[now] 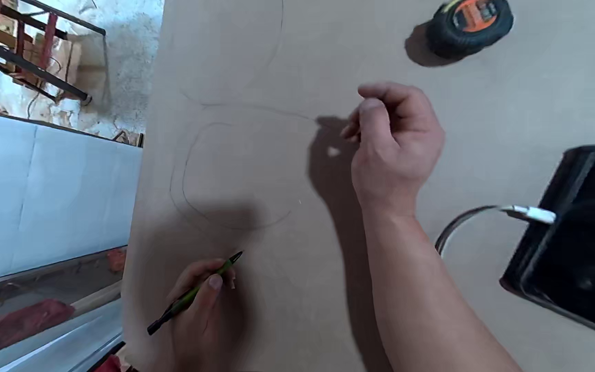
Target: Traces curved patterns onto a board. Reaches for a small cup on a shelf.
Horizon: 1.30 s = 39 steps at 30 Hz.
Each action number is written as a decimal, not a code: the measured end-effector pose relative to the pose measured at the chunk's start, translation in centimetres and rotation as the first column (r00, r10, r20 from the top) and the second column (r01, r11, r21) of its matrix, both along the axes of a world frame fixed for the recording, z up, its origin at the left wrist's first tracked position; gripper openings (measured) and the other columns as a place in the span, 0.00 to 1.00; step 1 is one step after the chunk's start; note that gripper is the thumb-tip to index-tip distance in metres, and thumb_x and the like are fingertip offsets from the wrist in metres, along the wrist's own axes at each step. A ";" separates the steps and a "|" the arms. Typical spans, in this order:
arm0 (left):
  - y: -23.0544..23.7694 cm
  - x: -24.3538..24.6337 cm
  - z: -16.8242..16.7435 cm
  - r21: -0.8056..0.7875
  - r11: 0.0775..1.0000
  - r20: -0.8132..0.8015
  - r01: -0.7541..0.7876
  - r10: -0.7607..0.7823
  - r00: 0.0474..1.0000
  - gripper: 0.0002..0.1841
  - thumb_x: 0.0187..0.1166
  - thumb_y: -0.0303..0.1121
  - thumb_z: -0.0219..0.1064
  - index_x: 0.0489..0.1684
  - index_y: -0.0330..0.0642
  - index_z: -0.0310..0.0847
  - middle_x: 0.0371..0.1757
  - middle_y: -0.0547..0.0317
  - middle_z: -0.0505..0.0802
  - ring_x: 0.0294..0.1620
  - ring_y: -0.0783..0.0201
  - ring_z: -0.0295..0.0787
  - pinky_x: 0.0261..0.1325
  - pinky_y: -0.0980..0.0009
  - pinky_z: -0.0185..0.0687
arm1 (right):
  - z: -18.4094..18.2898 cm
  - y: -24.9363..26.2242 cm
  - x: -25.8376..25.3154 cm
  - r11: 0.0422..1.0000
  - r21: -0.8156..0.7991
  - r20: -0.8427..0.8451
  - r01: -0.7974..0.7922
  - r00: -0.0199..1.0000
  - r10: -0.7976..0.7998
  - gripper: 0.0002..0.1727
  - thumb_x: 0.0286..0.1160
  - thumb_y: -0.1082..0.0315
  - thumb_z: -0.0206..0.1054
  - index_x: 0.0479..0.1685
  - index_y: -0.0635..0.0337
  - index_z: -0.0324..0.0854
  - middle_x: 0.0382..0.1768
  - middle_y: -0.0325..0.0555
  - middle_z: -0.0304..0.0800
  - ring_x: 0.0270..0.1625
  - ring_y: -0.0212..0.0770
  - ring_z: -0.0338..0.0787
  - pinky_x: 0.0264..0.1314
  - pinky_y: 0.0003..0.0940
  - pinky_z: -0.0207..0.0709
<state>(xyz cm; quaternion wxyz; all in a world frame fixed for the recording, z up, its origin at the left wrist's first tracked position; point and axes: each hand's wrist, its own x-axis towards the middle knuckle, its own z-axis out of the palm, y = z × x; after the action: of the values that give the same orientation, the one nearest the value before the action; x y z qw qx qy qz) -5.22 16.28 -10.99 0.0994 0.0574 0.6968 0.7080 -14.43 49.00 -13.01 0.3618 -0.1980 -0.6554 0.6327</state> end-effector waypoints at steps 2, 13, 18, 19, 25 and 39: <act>1.8 -3.4 0.1 -0.008 1.000 -0.026 -0.025 0.024 0.999 0.14 0.84 0.37 0.69 0.54 0.34 0.87 0.42 0.40 0.92 0.38 0.54 0.92 0.45 0.61 0.91 | 0.3 0.5 -0.1 0.999 -0.030 0.024 0.020 1.000 -0.020 0.11 0.86 0.71 0.59 0.54 0.62 0.85 0.33 0.37 0.89 0.30 0.31 0.89 0.31 0.27 0.87; 6.1 -14.3 -2.0 -0.170 0.982 -0.279 -0.079 0.029 0.960 0.09 0.83 0.32 0.66 0.53 0.41 0.87 0.39 0.55 0.92 0.33 0.64 0.89 0.37 0.71 0.88 | 1.0 0.9 0.3 0.993 -0.119 0.179 0.025 0.984 -0.003 0.11 0.88 0.67 0.58 0.55 0.57 0.87 0.33 0.35 0.90 0.30 0.31 0.91 0.32 0.26 0.89; 6.1 -13.9 -2.1 -0.154 0.984 -0.297 -0.091 0.042 0.954 0.08 0.82 0.31 0.67 0.52 0.40 0.87 0.40 0.54 0.93 0.34 0.63 0.90 0.38 0.72 0.89 | 1.0 0.7 0.3 0.992 -0.122 0.177 0.023 0.984 -0.001 0.11 0.87 0.67 0.59 0.55 0.57 0.87 0.33 0.36 0.91 0.31 0.31 0.91 0.32 0.26 0.89; 6.1 -14.0 -2.1 -0.157 0.984 -0.293 -0.087 0.038 0.955 0.08 0.82 0.31 0.67 0.52 0.40 0.87 0.40 0.53 0.93 0.34 0.63 0.90 0.39 0.72 0.89 | 1.1 0.7 0.3 0.992 -0.123 0.188 0.019 0.982 0.005 0.12 0.88 0.67 0.59 0.55 0.56 0.87 0.34 0.36 0.91 0.31 0.32 0.91 0.33 0.26 0.89; 5.8 -14.2 -2.4 -0.106 0.993 -0.312 -0.054 0.019 0.950 0.13 0.89 0.35 0.61 0.59 0.38 0.85 0.45 0.48 0.94 0.40 0.58 0.93 0.44 0.66 0.92 | 1.2 0.7 0.4 0.993 -0.118 0.195 0.019 0.981 0.005 0.12 0.88 0.67 0.59 0.56 0.56 0.87 0.34 0.36 0.91 0.31 0.32 0.91 0.32 0.26 0.89; 7.4 -16.4 -1.6 -0.196 0.962 -0.251 -0.192 0.140 0.958 0.12 0.86 0.30 0.61 0.57 0.35 0.85 0.37 0.53 0.96 0.31 0.64 0.92 0.35 0.71 0.90 | 0.8 0.9 0.5 0.988 -0.152 0.152 -0.018 0.987 0.042 0.11 0.87 0.68 0.59 0.55 0.58 0.86 0.34 0.36 0.90 0.32 0.32 0.91 0.35 0.27 0.89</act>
<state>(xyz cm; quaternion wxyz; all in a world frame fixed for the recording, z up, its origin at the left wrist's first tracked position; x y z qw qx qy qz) -21.59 23.68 -12.58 -0.0381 0.0706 0.7795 0.6212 -13.98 49.93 -12.17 0.2842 -0.2634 -0.6348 0.6685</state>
